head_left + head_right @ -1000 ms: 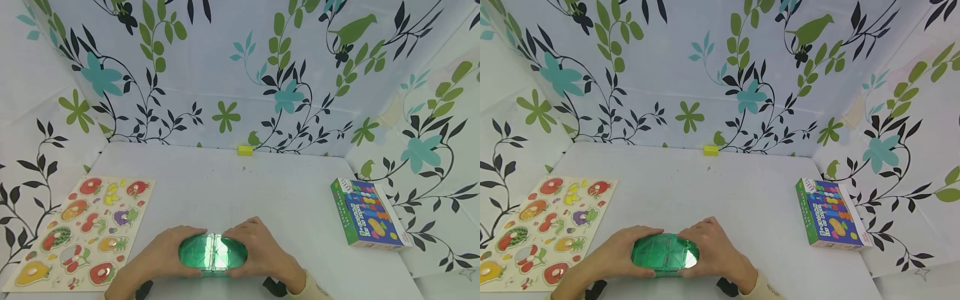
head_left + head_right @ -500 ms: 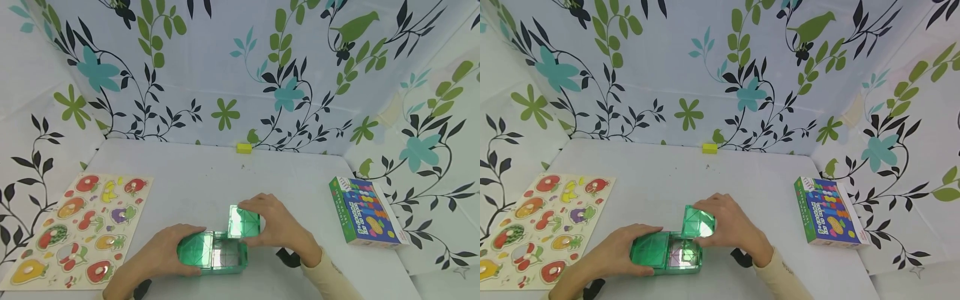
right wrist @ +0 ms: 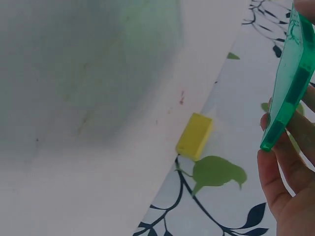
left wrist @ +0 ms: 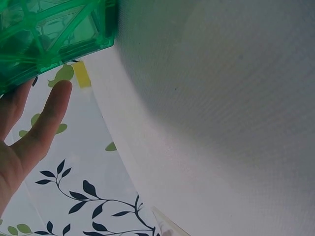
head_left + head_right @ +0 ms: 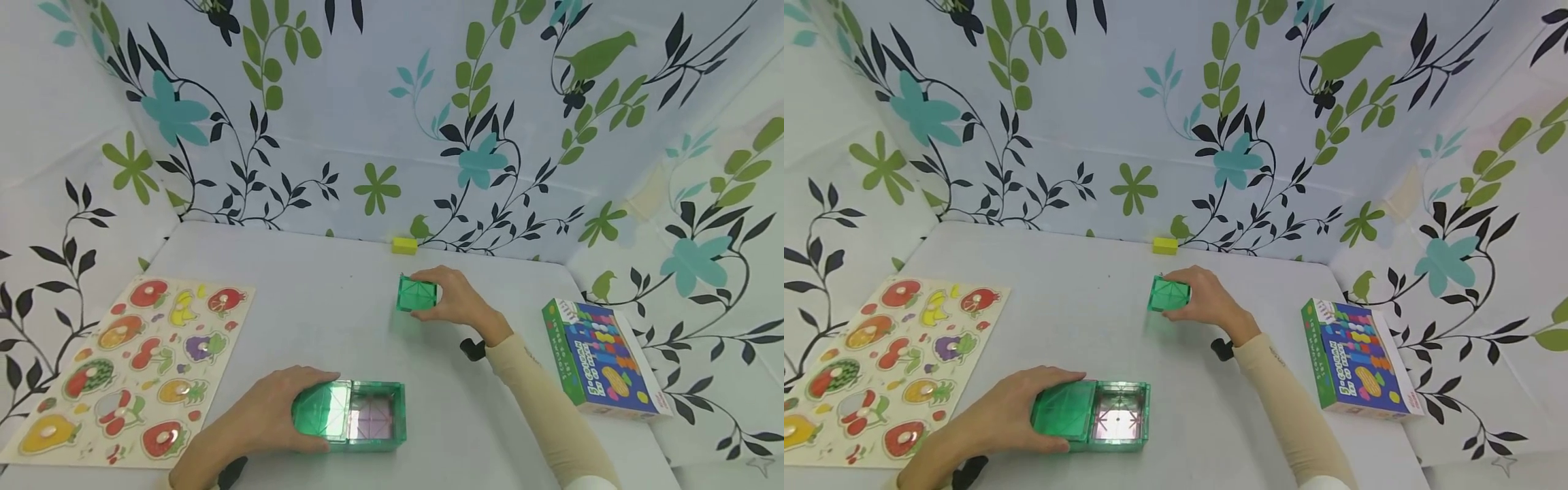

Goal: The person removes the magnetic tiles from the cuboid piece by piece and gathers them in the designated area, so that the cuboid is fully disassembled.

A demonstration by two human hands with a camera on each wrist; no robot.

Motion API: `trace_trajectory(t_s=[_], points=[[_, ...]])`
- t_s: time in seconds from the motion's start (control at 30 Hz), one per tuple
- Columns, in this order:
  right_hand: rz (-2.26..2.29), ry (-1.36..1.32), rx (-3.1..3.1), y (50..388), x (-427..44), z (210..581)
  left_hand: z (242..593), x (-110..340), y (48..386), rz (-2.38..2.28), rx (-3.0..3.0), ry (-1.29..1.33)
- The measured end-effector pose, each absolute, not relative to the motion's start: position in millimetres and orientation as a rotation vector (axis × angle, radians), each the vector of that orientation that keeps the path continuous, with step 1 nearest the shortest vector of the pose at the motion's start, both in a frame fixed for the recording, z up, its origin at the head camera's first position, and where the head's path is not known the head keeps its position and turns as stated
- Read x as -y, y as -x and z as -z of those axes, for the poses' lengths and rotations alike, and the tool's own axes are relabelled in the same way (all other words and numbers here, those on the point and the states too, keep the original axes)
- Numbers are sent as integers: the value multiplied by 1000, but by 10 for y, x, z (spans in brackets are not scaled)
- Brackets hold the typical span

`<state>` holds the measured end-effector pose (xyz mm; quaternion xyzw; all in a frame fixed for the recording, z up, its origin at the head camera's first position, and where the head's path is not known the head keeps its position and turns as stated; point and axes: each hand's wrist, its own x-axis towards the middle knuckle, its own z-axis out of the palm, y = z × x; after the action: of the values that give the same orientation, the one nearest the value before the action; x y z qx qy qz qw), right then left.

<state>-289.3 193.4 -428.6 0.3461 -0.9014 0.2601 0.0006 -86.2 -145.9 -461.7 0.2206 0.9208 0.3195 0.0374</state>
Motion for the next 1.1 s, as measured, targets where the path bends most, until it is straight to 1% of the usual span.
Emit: trace_trajectory(t_s=[0.23,0.57,0.77,1.1], points=[[-778,-923,3024,3258,-1976,4434,4623,1403,904,-990,-2808,-681],[-708,-879,3167,3643,-1818,4627,4579,1433,889,-982,-2790,-676],[-652,-867,3232,3745,-1704,4713,4568,1453,861,-973,-2806,-695],[-419,-976,3225,3798,-1650,4799,4578,1447,864,-962,-2818,-730]])
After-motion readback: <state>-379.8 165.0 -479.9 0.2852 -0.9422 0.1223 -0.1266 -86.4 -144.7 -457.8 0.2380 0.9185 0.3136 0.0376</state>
